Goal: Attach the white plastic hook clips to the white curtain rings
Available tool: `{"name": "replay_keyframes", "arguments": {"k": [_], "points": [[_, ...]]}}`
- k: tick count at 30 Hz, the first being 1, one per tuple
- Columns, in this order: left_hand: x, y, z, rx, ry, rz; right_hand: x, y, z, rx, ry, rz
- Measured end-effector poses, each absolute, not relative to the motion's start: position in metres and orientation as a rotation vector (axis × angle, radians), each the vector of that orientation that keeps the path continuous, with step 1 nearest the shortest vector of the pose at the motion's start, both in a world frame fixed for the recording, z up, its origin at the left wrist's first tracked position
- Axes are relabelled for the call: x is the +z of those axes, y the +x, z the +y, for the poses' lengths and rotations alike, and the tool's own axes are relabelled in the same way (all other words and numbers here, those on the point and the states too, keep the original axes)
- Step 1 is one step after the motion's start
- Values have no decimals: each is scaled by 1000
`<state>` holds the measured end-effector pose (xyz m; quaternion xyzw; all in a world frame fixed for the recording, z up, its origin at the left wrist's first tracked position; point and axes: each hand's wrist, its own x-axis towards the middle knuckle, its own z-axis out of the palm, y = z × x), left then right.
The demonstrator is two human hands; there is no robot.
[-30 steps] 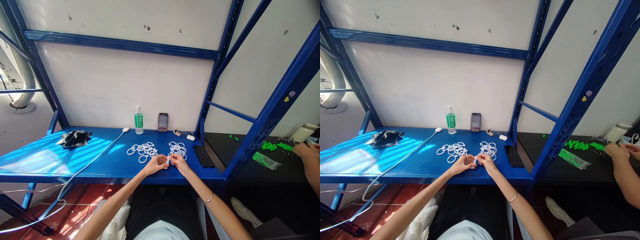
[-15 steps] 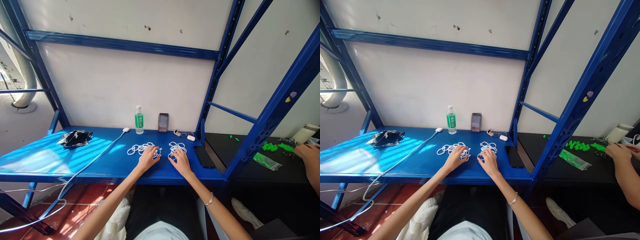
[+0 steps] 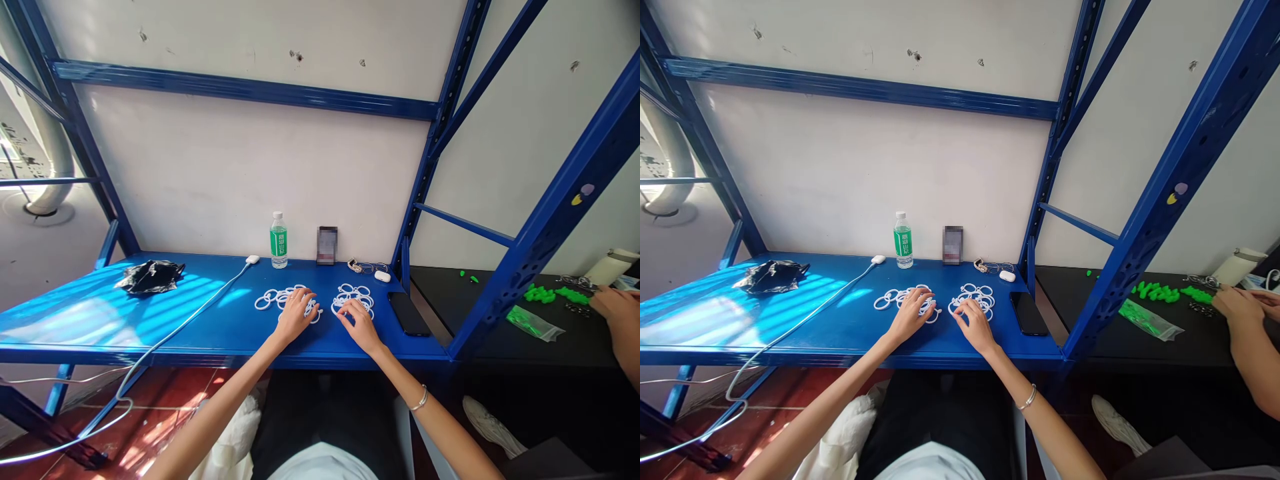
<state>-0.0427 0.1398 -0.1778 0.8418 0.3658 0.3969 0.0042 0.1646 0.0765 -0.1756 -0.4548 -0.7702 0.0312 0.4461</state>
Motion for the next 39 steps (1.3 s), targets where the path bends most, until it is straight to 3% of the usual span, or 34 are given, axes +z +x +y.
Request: {"name": "replay_keyframes", "arguments": {"k": [9,20,39], "points": [[-173,-23,117,1126,2314,731,-171,162,70,124,-1060,-1907],[-172,-22,118,1048,1961,740,-171,162,69,-6,-1114,-1970],[-171,-22,118,1036,1817,683,-176,165,76,97,-1244,-1927]]}}
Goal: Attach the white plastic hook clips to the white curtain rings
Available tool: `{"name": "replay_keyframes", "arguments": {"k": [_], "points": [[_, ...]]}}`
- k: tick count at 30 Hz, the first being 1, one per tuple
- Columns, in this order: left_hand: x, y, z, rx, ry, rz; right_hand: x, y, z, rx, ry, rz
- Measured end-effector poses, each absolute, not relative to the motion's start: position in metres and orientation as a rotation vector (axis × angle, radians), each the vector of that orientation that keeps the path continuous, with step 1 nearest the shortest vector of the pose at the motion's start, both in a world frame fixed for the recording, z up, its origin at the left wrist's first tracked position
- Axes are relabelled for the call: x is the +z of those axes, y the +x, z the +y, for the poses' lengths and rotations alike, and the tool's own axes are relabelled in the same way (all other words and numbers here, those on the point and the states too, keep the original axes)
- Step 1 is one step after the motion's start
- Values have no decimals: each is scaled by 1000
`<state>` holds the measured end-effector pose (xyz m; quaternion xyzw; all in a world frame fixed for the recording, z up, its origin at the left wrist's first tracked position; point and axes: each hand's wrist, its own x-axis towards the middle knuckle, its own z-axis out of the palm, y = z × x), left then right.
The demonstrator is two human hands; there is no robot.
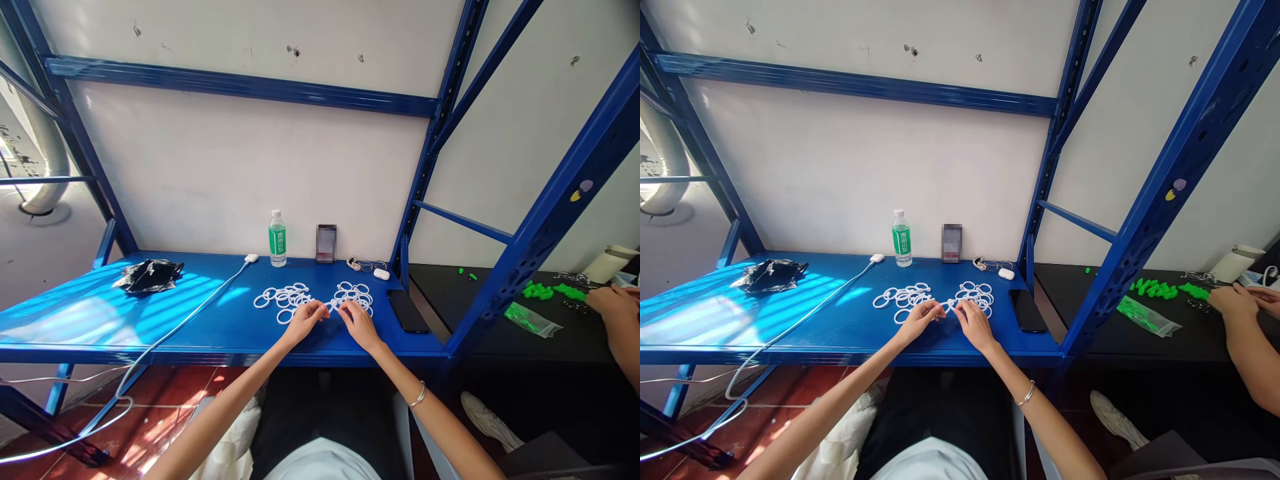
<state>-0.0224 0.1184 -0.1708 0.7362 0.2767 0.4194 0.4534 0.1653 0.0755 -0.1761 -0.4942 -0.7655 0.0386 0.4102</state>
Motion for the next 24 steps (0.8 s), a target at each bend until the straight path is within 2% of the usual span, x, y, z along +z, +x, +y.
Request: {"name": "replay_keyframes", "arguments": {"k": [17,20,24], "points": [[-171,-21,117,1003,1824,702,-183,171,80,-95,-1511,-1753],[-170,-21,114,987,1859,704,-181,170,80,-16,-1410,-1739],[-169,-21,112,967,1945,677,-176,167,78,268,-1218,-1741]]}}
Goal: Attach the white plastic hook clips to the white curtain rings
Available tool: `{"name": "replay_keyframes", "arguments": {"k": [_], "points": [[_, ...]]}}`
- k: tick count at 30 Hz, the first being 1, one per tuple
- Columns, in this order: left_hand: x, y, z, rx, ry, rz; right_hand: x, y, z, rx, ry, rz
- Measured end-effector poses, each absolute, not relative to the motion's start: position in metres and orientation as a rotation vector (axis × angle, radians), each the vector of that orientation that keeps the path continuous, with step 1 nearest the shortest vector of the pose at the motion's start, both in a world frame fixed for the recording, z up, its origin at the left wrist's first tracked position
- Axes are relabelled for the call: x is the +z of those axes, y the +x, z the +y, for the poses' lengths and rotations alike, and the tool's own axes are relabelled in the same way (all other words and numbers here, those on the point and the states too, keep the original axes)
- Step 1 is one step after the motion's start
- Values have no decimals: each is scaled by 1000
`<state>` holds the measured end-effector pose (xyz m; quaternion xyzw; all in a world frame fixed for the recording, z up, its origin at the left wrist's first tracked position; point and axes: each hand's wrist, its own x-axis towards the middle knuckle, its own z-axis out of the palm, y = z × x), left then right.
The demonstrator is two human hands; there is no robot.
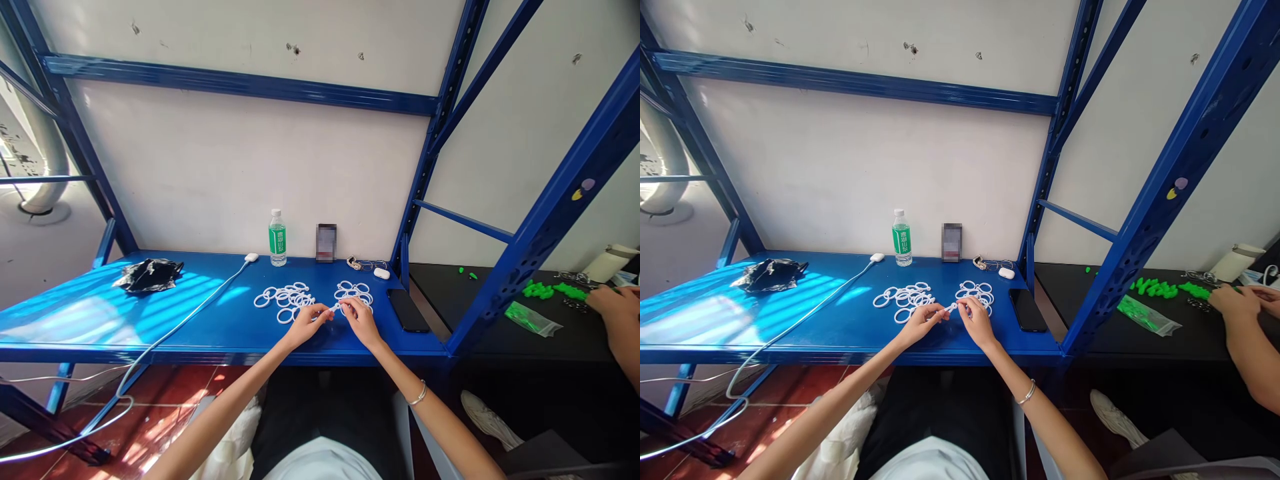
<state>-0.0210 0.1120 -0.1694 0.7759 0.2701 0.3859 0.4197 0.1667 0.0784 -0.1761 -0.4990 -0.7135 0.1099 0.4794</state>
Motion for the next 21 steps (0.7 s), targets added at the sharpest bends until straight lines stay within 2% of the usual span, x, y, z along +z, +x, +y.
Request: {"name": "replay_keyframes", "arguments": {"k": [9,21], "points": [[-166,-22,110,1034,2166,603,-184,169,88,971,-1002,-1443],[-169,-19,109,1105,2083,666,-180,163,83,1091,-941,-1339]]}}
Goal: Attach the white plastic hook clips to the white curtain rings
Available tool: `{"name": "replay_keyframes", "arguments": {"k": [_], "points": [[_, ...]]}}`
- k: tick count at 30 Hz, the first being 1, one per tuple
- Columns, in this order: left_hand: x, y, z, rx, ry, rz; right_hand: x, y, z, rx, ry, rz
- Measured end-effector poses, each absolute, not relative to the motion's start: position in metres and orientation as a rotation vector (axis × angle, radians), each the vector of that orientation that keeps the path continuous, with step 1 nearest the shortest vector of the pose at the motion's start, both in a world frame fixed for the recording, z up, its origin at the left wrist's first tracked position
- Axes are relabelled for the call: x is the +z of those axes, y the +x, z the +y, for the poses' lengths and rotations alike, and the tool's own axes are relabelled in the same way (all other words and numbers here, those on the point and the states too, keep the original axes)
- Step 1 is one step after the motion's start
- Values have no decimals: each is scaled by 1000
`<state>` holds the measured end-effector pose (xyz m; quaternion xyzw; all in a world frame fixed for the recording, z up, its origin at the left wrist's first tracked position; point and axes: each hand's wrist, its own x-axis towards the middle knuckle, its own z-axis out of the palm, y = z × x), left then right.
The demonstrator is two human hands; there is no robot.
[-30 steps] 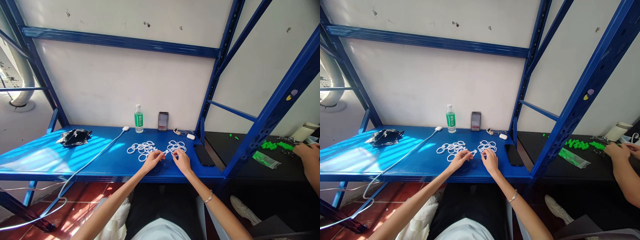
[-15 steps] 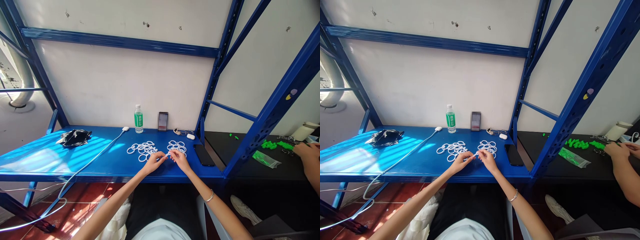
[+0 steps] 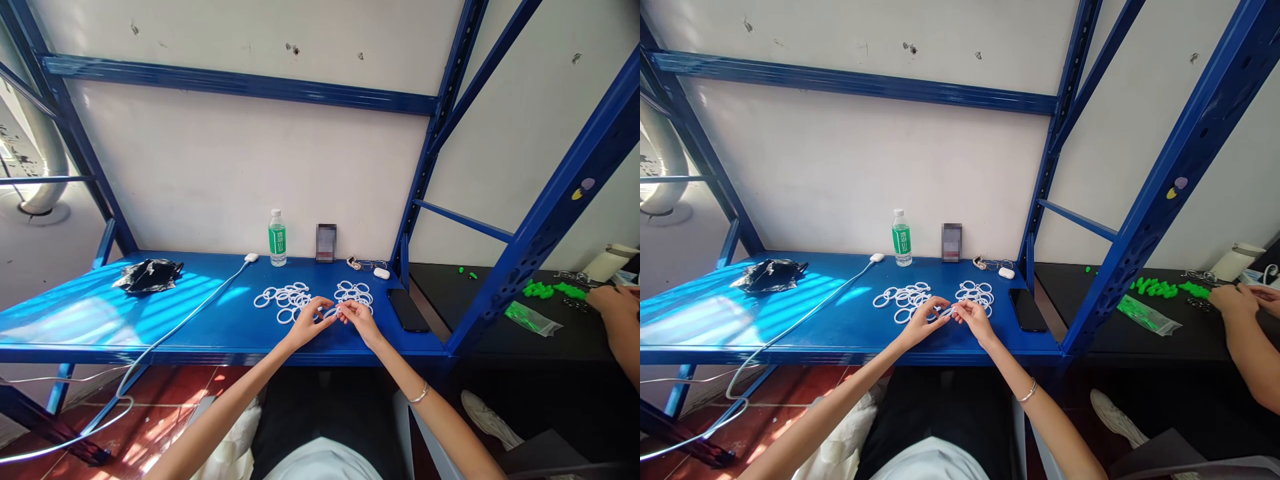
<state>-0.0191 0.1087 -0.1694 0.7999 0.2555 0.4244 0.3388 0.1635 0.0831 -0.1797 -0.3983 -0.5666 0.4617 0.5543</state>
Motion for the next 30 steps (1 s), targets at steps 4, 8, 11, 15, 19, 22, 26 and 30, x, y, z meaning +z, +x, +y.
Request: {"name": "replay_keyframes", "arguments": {"k": [4,8,11,15,19,22,26,30], "points": [[-171,-19,110,953,2055,697,-177,159,80,1188,-903,-1244],[-171,-20,110,847,2049,657,-177,155,78,1260,-892,-1168],[-170,-21,109,835,2037,651,-178,154,78,1286,-893,-1145],[-170,-22,109,849,2044,655,-180,155,79,1275,-903,-1156],[-170,-22,109,859,2064,652,-182,155,80,1273,-919,-1148],[-170,-22,108,885,2078,652,-183,154,81,1269,-923,-1156],[-169,-21,109,924,2133,724,-181,158,81,1115,-1000,-1338],[-170,-26,117,1093,2263,868,-180,168,81,414,-1263,-1680]]}}
